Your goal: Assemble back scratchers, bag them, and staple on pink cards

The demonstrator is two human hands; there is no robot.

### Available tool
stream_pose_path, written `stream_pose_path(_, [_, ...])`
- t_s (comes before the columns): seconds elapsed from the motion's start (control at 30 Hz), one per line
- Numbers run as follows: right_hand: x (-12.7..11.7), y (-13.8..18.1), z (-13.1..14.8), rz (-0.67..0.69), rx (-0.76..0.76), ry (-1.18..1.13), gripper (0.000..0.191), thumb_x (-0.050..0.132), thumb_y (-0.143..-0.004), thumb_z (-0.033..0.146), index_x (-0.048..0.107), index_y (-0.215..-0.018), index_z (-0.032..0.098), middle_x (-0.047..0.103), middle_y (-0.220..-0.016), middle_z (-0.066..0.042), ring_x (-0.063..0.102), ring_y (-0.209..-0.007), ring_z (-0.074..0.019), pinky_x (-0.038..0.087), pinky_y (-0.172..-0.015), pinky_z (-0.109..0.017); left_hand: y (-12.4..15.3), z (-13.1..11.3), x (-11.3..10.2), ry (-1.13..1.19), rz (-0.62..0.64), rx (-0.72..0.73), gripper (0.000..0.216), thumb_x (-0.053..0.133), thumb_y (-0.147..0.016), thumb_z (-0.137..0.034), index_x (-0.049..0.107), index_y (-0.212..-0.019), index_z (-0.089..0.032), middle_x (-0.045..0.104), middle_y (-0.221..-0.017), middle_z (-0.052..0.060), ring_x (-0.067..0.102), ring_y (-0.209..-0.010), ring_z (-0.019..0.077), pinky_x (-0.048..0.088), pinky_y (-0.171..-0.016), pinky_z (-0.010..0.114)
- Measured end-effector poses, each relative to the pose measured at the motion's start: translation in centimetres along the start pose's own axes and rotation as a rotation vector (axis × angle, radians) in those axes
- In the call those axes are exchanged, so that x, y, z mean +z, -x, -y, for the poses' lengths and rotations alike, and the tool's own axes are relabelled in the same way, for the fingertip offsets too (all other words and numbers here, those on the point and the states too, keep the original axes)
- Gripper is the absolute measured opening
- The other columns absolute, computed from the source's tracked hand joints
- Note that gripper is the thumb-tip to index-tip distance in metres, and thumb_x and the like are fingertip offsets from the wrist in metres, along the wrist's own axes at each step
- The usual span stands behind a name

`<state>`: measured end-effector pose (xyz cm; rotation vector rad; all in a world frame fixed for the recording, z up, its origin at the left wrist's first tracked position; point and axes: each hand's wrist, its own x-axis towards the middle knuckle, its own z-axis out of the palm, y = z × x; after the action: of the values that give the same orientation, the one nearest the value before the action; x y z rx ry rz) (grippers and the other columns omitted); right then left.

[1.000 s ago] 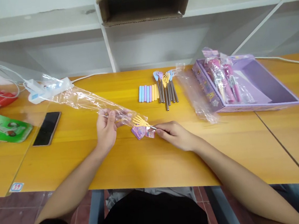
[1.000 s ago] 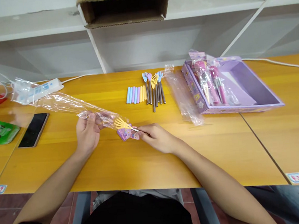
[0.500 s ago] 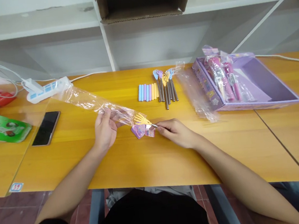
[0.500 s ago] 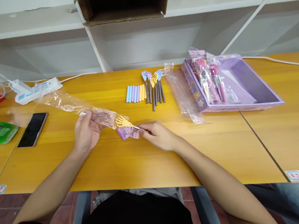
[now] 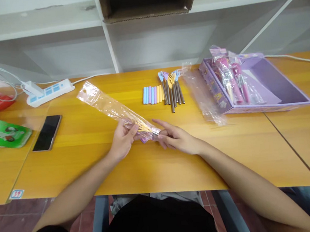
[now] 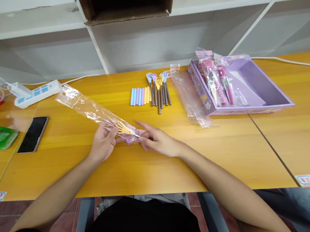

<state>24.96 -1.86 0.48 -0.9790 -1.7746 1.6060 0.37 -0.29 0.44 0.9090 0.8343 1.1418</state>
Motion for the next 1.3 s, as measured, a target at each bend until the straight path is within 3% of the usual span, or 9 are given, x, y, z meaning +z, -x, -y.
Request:
stream_pose_path(0.07, [0.3,-0.1,-0.3,0.013,0.046,-0.122,0.089,0.058,-0.110,0.050,0.004,-0.175,0.021,0.066,-0.076,0.006,0.046,-0.052,-0.0102,0.040,-0.053,-0.024,0.2,0.5,0.1,-0.026,0.027,-0.034,0.054,0.095,-0.082,-0.041,0.053,-0.110,-0.023,0.079,-0.103,0.002,0.082,-0.092,0.0230,0.070,-0.079,0.037])
stream_pose_path(0.17, [0.5,-0.1,-0.5,0.022,0.072,-0.213,0.101,0.062,-0.108,0.050,-0.008,-0.175,0.024,0.068,-0.080,0.005,0.050,-0.050,-0.0095,0.041,-0.050,-0.024,0.0,0.2,0.0,-0.027,0.016,-0.016,0.055,0.096,-0.081,-0.037,0.055,-0.115,-0.022,0.080,-0.099,0.002,0.082,-0.083,0.0204,0.069,-0.075,0.034])
stream_pose_path(0.23, [0.2,-0.1,-0.5,0.024,0.103,-0.226,0.097,0.064,-0.106,0.051,0.002,-0.174,0.024,0.068,-0.084,0.004,0.054,-0.051,-0.0098,0.043,-0.048,-0.024,-0.5,-0.6,-0.4,0.001,-0.057,0.047,0.055,0.098,-0.078,-0.037,0.059,-0.115,-0.022,0.079,-0.094,0.000,0.080,-0.080,0.0180,0.069,-0.074,0.032])
stream_pose_path(0.3, [-0.2,0.1,-0.4,0.010,0.120,-0.212,0.081,0.064,-0.106,0.050,0.023,-0.170,0.023,0.067,-0.084,0.003,0.056,-0.054,-0.0101,0.045,-0.049,-0.024,-1.1,-1.8,-1.0,0.028,-0.156,0.127,0.054,0.099,-0.075,-0.038,0.062,-0.110,-0.021,0.079,-0.091,-0.001,0.079,-0.079,0.0167,0.069,-0.075,0.031])
stream_pose_path(0.4, [-1.0,0.3,-0.2,-0.011,0.081,-0.205,0.045,0.061,-0.106,0.044,0.057,-0.144,0.020,0.066,-0.085,0.001,0.056,-0.060,-0.0098,0.044,-0.052,-0.023,-2.1,-3.4,-2.1,0.047,-0.266,0.208,0.046,0.099,-0.075,-0.036,0.064,-0.100,-0.021,0.078,-0.090,-0.002,0.079,-0.082,0.0156,0.069,-0.078,0.030])
stream_pose_path(0.47, [-1.4,0.5,0.0,0.004,0.046,-0.203,0.029,0.059,-0.106,0.037,0.065,-0.128,0.019,0.066,-0.087,0.000,0.055,-0.063,-0.0096,0.043,-0.055,-0.023,-2.6,-3.9,-2.7,0.058,-0.297,0.225,0.041,0.097,-0.077,-0.034,0.064,-0.095,-0.020,0.077,-0.089,-0.001,0.078,-0.083,0.0151,0.068,-0.078,0.028])
stream_pose_path(0.53, [-1.6,0.7,0.4,0.037,0.032,-0.183,0.025,0.056,-0.107,0.032,0.067,-0.124,0.018,0.067,-0.089,-0.001,0.053,-0.065,-0.0093,0.043,-0.059,-0.024,-2.7,-4.1,-3.0,0.072,-0.305,0.221,0.037,0.096,-0.079,-0.033,0.065,-0.094,-0.019,0.078,-0.090,0.000,0.078,-0.083,0.0150,0.067,-0.075,0.027])
stream_pose_path(0.73, [-1.7,0.9,1.0,0.071,0.034,-0.249,0.037,0.059,-0.106,0.030,0.062,-0.141,0.019,0.064,-0.086,0.001,0.048,-0.063,-0.0093,0.039,-0.057,-0.025,-2.8,-3.3,-2.9,0.117,-0.321,0.169,0.036,0.097,-0.078,-0.031,0.068,-0.096,-0.020,0.081,-0.096,0.001,0.079,-0.086,0.0151,0.066,-0.075,0.024])
stream_pose_path(1.3, [0.7,-0.9,-0.9,-0.147,0.000,-0.203,0.050,0.072,-0.100,0.041,0.054,-0.143,0.022,0.063,-0.091,0.001,0.055,-0.071,-0.0114,0.044,-0.061,-0.025,0.0,-0.7,0.1,0.022,-0.054,-0.031,0.042,0.095,-0.081,-0.042,0.069,-0.102,-0.016,0.081,-0.106,0.008,0.081,-0.097,0.0234,0.069,-0.078,0.034])
